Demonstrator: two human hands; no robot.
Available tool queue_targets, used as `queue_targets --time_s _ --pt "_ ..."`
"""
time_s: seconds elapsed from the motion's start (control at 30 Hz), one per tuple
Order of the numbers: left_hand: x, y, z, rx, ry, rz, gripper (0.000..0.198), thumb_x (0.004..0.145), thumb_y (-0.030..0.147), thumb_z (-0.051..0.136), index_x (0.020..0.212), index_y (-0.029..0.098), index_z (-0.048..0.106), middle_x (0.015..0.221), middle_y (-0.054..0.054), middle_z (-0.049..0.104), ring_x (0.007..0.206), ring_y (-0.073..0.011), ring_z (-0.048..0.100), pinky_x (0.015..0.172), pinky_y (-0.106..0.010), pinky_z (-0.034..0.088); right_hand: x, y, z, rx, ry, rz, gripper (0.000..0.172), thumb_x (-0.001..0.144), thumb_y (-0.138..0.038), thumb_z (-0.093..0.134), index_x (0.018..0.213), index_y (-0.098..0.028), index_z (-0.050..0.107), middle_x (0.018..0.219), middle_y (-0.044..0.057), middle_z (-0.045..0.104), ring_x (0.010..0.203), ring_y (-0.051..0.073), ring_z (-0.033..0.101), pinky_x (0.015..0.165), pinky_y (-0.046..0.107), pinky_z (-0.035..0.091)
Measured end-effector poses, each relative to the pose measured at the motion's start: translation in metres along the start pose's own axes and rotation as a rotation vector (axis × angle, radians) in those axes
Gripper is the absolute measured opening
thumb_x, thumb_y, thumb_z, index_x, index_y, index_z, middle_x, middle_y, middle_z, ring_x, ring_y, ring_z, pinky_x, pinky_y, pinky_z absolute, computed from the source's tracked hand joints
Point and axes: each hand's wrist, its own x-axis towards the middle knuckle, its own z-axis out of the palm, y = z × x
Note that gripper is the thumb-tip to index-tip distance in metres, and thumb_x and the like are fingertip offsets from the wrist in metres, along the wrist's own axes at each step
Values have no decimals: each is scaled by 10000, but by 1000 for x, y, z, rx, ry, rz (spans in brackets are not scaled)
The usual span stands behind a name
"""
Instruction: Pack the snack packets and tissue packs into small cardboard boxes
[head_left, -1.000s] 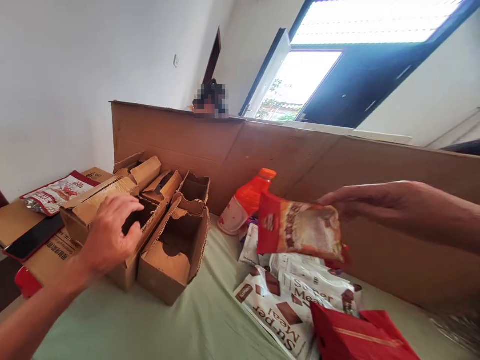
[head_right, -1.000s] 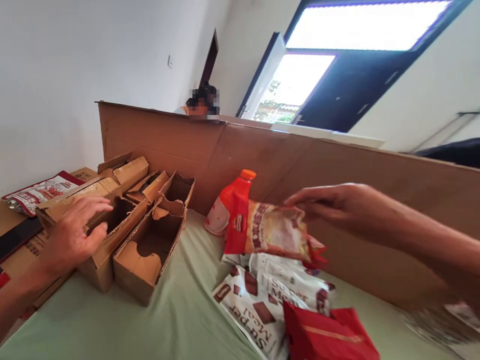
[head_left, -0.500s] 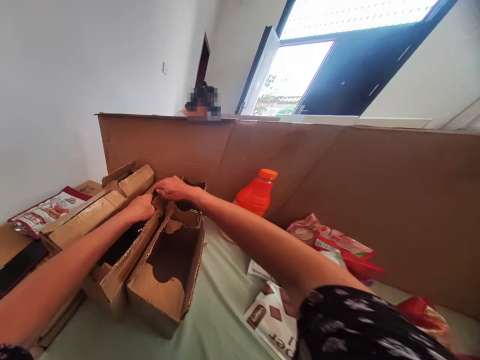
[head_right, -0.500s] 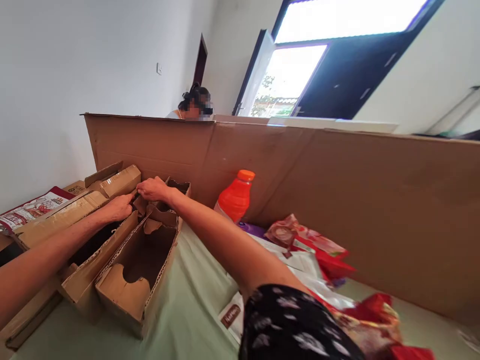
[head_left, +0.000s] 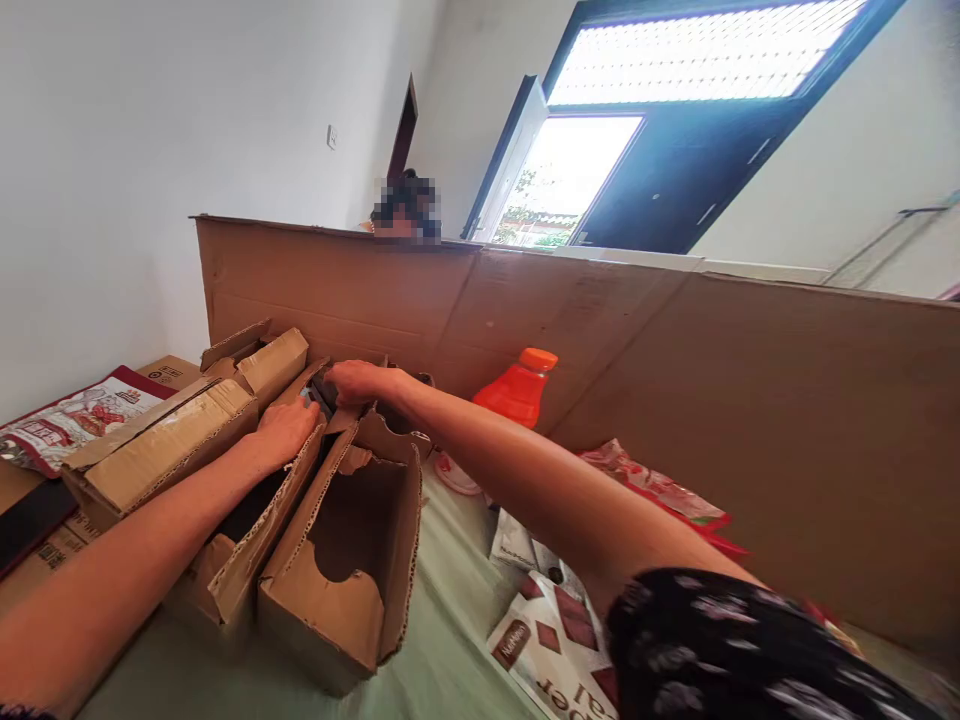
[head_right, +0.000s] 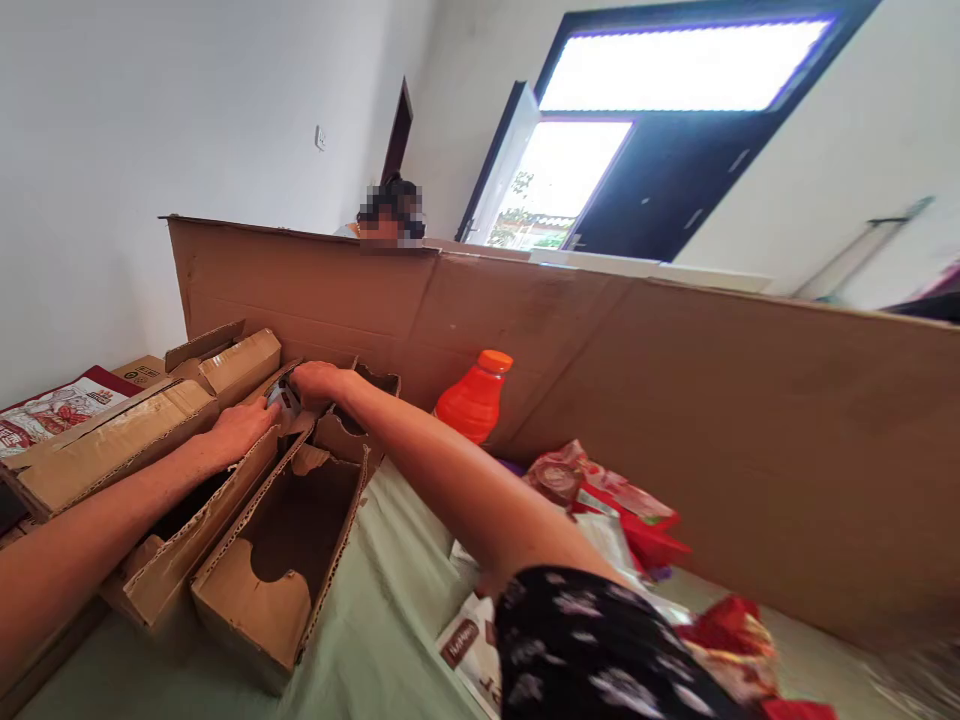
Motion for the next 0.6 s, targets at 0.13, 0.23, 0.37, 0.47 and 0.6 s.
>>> queue_targets --time_s 0.13,0.23,0.37,0.47,0.6 --pt "-3 -2 4 40 -38 -46 365 988 390 657 1283 177 622 1303 -103 647 1120 -248 666 948 -474 589 38 -7 3 26 -51 45 334 1001 -385 655 1270 -188 648 1289 96 658 1097 229 671 932 443 586" --pt "-3 -4 7 40 -49 -65 368 988 390 659 1285 177 620 1300 -103 648 1115 -247 668 941 -469 591 57 -9 13 50 -38 61 371 997 -377 659 1316 -190 624 1328 104 635 1128 244 660 939 453 584" --pt "-2 -6 7 22 -48 -69 369 989 394 656 1282 173 621 1296 -103 651 1115 -247 669 944 -474 590 75 -11 27 77 -21 83 384 997 -382 659 1320 -177 621 1328 112 634 1123 245 660 939 457 584" --pt "-3 -7 6 17 -57 -66 361 989 394 655 1273 173 626 1287 -101 655 1111 -245 670 944 -471 590 80 -10 31 88 10 79 386 995 -381 663 1320 -175 622 1329 114 633 1128 247 659 942 458 582" --pt "-5 -7 4 19 -71 -55 356 988 392 657 1266 172 629 1280 -100 658 1107 -244 671 942 -469 590 76 -7 28 106 74 74 394 992 -377 668 1329 -179 616 1335 111 630 1137 252 657 945 464 581"
